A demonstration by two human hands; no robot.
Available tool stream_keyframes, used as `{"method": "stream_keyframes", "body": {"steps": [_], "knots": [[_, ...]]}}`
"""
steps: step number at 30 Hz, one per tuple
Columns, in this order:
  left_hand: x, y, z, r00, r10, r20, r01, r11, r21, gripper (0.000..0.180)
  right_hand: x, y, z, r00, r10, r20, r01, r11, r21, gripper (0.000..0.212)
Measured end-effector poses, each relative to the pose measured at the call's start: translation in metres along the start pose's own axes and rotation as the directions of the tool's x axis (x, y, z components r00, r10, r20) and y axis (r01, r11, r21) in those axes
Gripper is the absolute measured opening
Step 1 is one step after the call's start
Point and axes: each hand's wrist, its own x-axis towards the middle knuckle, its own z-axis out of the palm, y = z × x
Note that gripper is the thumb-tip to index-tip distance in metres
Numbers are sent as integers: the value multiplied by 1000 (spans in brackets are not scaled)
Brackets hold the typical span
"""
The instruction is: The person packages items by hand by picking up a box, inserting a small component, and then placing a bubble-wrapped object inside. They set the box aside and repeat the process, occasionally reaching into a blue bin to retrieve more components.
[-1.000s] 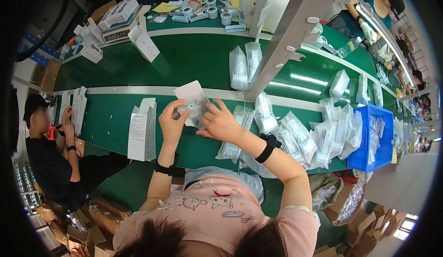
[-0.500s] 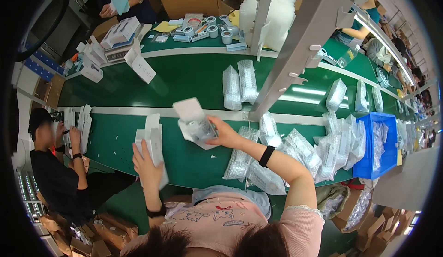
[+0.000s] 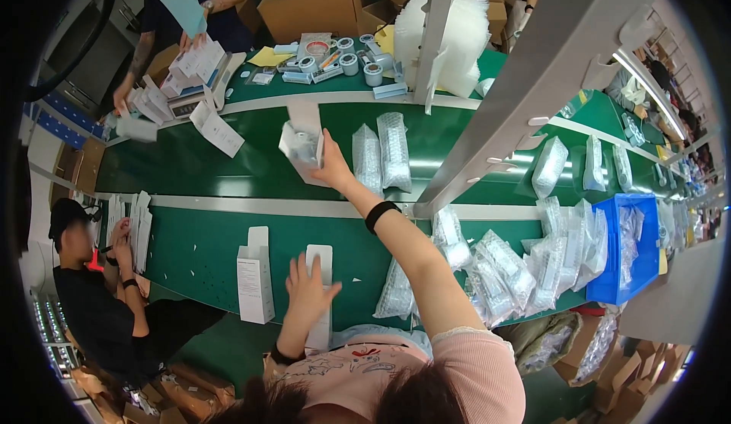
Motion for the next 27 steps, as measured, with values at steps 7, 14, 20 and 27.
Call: {"method": "stream_keyframes", "body": {"steps": [7, 14, 20, 27], "knots": [[180, 16, 27, 991, 53, -119, -83, 962, -258, 77, -17, -16, -49, 962, 245, -124, -220, 421, -880, 76], [226, 24, 44, 988, 145, -59, -155, 956, -249, 71, -17, 4, -65, 854, 497, -155, -451, 558, -696, 60], [172, 35, 16, 995, 29, 101, -4, 971, -240, 60, -67, -5, -70, 746, 656, 111, -331, 511, -793, 56], [63, 43, 41, 972, 61, 229, -67, 998, 16, 65, -155, -45, -72, 810, 528, 255, -77, 527, -846, 48]]}}
